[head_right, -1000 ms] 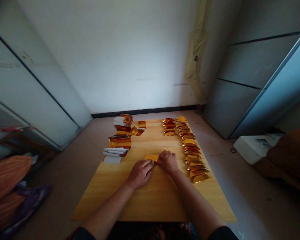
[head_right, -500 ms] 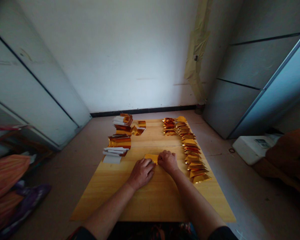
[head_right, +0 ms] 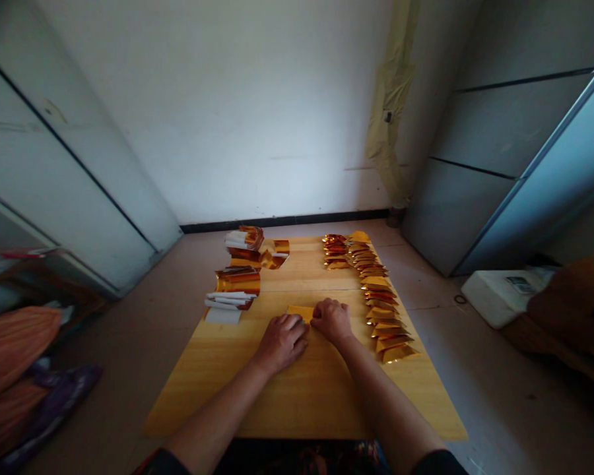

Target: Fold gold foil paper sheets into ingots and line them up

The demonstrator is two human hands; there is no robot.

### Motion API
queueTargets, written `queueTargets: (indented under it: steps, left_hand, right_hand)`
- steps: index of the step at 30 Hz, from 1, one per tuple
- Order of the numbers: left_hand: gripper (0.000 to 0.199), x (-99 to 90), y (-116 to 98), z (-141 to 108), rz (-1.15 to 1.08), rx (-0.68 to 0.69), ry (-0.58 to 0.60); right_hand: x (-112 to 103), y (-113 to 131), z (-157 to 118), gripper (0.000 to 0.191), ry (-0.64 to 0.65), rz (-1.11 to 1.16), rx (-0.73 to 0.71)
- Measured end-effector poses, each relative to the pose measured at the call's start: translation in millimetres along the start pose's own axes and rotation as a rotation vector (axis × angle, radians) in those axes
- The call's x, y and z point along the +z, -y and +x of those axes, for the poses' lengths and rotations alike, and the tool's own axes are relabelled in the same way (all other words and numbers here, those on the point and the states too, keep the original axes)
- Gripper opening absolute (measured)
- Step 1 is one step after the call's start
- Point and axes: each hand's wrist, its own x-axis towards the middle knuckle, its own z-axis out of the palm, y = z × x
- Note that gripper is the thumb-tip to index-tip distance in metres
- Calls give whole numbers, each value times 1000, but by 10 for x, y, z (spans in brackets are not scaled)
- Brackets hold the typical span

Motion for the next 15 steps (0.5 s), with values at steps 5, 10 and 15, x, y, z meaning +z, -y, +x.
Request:
queueTargets:
  steps: [5, 10, 15]
  left_hand:
    - [10, 56, -5, 90, 13, -89, -48]
    - [13, 92, 80, 141, 60, -126, -148]
    - [12, 126, 178, 137, 40, -193, -194]
  right_hand:
    - [32, -48, -71, 17, -32, -10, -143]
    - [66, -22, -222, 19, -68, -32, -319]
    - [79, 101, -317, 18, -30, 19, -359]
